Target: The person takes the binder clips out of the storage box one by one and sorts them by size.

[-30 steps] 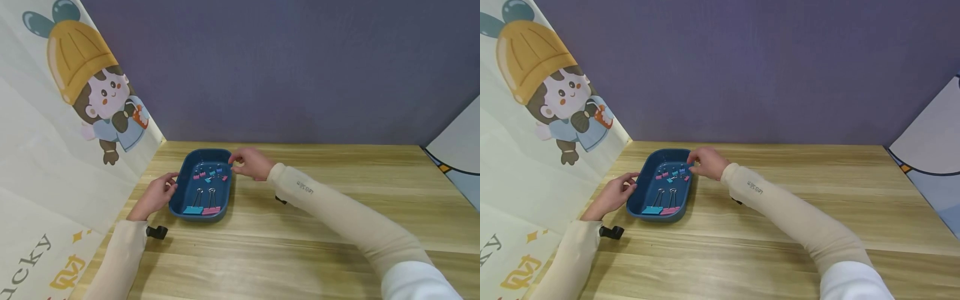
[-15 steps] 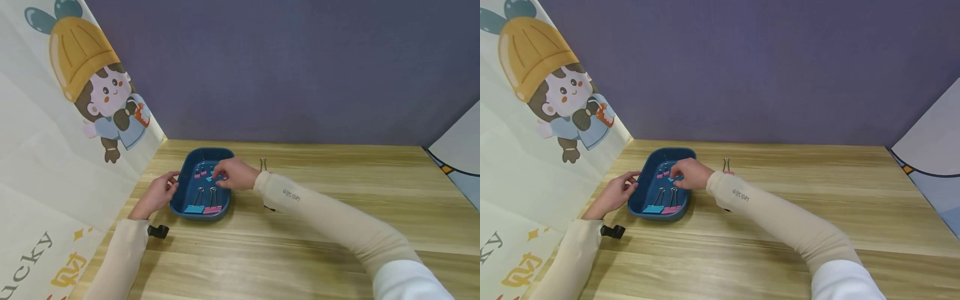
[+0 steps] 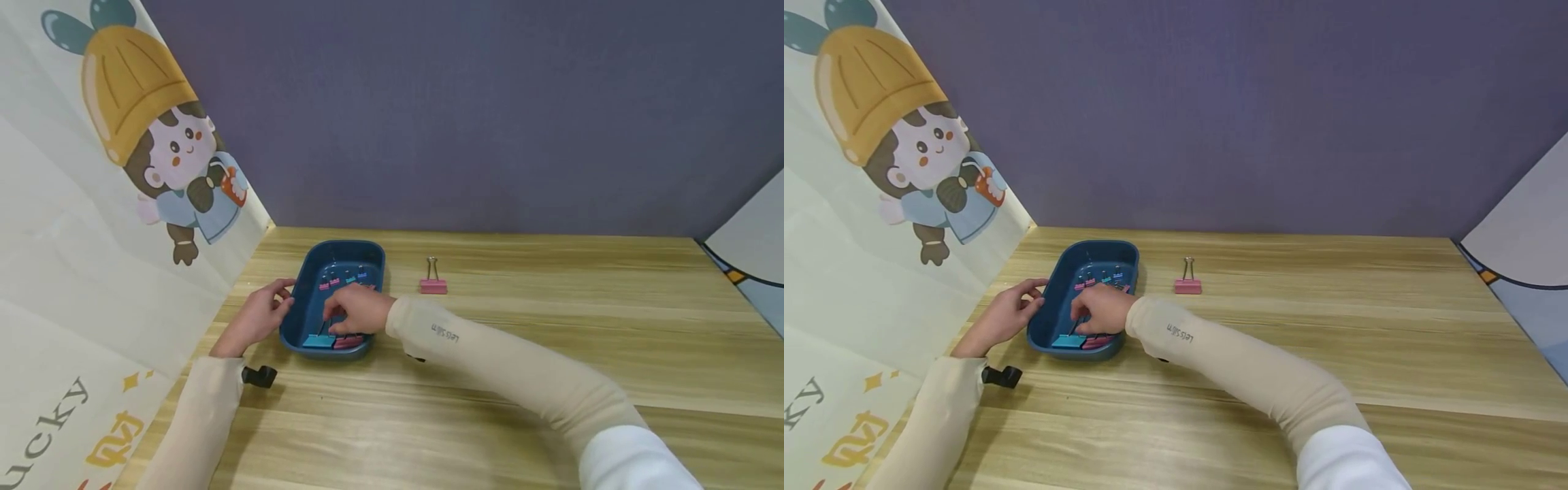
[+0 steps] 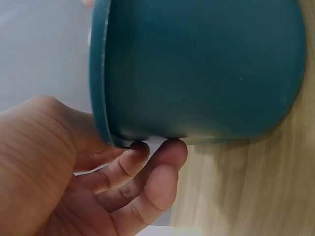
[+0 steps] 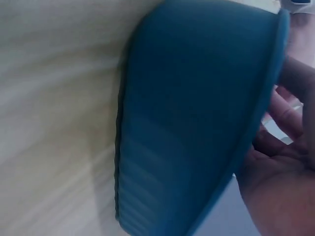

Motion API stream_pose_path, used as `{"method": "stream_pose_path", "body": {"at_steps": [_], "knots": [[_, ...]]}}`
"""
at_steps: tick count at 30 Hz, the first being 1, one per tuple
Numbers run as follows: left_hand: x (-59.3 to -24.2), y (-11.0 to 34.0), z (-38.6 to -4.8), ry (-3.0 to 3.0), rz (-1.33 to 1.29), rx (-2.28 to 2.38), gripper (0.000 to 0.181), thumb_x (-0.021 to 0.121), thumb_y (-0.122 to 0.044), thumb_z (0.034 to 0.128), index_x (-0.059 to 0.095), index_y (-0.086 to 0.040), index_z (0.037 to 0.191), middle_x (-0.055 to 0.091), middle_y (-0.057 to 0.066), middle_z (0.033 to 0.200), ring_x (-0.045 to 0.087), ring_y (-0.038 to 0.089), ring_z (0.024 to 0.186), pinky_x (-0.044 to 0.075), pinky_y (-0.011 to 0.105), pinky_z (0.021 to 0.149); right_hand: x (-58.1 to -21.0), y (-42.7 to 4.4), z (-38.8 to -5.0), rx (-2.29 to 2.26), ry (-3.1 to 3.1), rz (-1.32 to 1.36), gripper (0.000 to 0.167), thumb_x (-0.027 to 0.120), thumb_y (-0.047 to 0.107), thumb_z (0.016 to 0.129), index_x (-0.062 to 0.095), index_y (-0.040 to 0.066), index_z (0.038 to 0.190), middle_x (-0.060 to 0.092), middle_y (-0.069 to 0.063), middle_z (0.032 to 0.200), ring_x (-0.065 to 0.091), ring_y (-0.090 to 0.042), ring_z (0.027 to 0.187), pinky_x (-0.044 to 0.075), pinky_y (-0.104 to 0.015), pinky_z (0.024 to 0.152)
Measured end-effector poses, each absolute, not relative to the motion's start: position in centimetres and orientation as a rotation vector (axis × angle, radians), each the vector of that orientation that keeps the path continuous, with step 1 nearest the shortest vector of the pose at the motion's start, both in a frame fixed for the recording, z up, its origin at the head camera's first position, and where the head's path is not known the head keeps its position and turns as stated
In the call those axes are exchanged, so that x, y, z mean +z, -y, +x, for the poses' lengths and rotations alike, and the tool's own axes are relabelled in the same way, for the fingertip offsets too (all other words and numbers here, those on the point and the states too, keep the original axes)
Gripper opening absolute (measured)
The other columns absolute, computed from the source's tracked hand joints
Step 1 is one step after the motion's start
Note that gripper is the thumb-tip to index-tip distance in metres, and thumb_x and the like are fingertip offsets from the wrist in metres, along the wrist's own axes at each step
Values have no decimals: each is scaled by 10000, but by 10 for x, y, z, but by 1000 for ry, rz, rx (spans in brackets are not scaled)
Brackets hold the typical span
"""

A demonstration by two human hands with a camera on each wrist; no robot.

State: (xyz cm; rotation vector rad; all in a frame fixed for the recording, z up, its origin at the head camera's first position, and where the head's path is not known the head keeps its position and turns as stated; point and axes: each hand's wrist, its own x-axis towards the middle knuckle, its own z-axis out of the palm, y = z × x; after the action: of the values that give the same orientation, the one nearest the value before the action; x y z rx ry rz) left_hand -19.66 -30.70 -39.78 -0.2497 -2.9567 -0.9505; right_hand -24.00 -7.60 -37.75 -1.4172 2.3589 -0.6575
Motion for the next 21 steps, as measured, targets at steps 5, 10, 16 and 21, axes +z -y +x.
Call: {"method": "stream_pose_path", "body": {"at_steps": [5, 10, 16, 21], "knots": [[-399, 308, -197, 2946, -250, -990, 368, 524, -20, 951, 481, 34, 1313, 556, 151, 949, 493, 158, 536, 450, 278, 514, -388, 85, -240, -638, -2348, -1402, 197, 742, 226, 833, 712, 116, 994, 656, 77, 902, 582, -29, 832, 443, -148, 750], [-398, 309, -196, 2933, -255, -990, 369, 534, -16, 944, 489, 38, 1307, 559, 146, 932, 497, 158, 544, 448, 272, 514, -395, 95, -239, -598, -2345, -1378, 190, 747, 237, 828, 714, 123, 977, 659, 81, 863, 575, -11, 786, 450, -147, 733], [-397, 308, -196, 2910, -277, -981, 354, 541, -17, 937, 507, 50, 1283, 568, 137, 902, 490, 155, 547, 428, 267, 502, -399, 103, -237, -535, -2377, -1351, 180, 748, 250, 826, 727, 126, 956, 660, 90, 843, 574, -4, 777, 443, -140, 732], [-398, 308, -197, 2926, -265, -955, 357, 537, -20, 939, 506, 40, 1289, 571, 126, 907, 516, 166, 611, 448, 278, 534, -399, 106, -235, -501, -2395, -1325, 157, 763, 247, 810, 730, 142, 920, 641, 98, 801, 566, -18, 752, 442, -153, 709]]}}
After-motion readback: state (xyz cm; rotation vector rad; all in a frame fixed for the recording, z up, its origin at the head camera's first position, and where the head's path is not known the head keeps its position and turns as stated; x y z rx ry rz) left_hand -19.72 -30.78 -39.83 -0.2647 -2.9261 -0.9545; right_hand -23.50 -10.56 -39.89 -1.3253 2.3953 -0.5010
